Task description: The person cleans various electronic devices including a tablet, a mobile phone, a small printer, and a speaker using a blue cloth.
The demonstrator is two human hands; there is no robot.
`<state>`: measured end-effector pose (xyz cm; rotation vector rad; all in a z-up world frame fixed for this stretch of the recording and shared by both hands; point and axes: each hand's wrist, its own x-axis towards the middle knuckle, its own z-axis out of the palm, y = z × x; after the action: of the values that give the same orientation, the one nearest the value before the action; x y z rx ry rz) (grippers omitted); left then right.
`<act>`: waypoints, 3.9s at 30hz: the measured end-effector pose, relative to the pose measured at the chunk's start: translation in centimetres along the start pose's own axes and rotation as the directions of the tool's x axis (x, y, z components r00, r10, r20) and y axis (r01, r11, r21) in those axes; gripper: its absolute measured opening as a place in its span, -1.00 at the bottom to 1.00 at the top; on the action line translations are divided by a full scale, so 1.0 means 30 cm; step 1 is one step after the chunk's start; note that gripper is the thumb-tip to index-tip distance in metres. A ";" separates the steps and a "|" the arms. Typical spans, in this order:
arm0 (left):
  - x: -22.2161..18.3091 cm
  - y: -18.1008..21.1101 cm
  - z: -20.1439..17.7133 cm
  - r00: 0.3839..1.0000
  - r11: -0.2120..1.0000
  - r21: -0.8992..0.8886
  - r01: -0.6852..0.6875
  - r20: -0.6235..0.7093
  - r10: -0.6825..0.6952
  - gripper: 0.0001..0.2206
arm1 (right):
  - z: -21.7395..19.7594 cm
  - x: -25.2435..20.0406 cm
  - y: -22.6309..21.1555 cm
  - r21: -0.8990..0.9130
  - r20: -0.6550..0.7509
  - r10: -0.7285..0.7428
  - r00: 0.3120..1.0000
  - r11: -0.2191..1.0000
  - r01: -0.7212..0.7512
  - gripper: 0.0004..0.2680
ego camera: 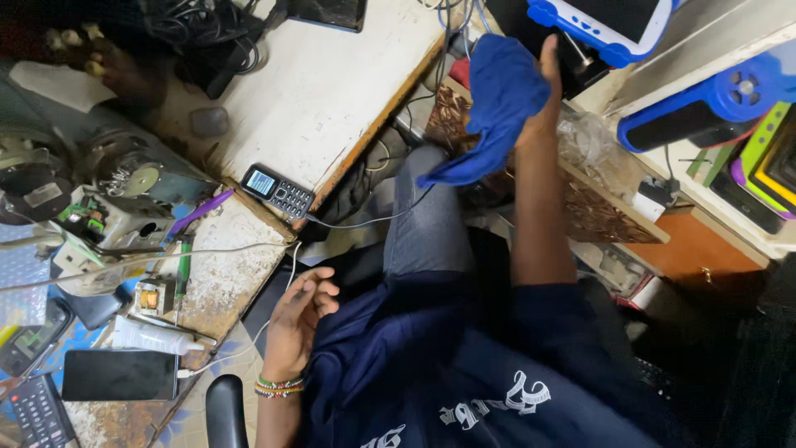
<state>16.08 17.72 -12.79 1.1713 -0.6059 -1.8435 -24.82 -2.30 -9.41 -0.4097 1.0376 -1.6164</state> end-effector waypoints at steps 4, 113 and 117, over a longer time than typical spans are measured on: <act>0.058 0.053 0.128 0.991 0.997 0.075 0.033 0.128 -0.042 -0.66 | 0.023 0.018 -0.118 0.096 0.027 0.014 1.000 0.995 -0.017 -0.38; 0.191 0.130 0.285 0.826 0.845 0.108 -0.524 0.309 0.472 -0.72 | 0.343 -0.364 0.197 -0.367 0.856 -0.388 0.342 0.011 0.930 -0.55; 0.156 0.161 0.264 0.809 0.830 0.088 -0.550 0.303 0.504 -0.67 | 0.268 -0.332 0.134 -0.490 0.752 -0.465 0.467 0.079 0.868 -0.55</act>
<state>9.97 10.90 -7.91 0.7462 -1.1444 -1.4828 -13.32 3.51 -5.65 -2.2269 1.3379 -1.4864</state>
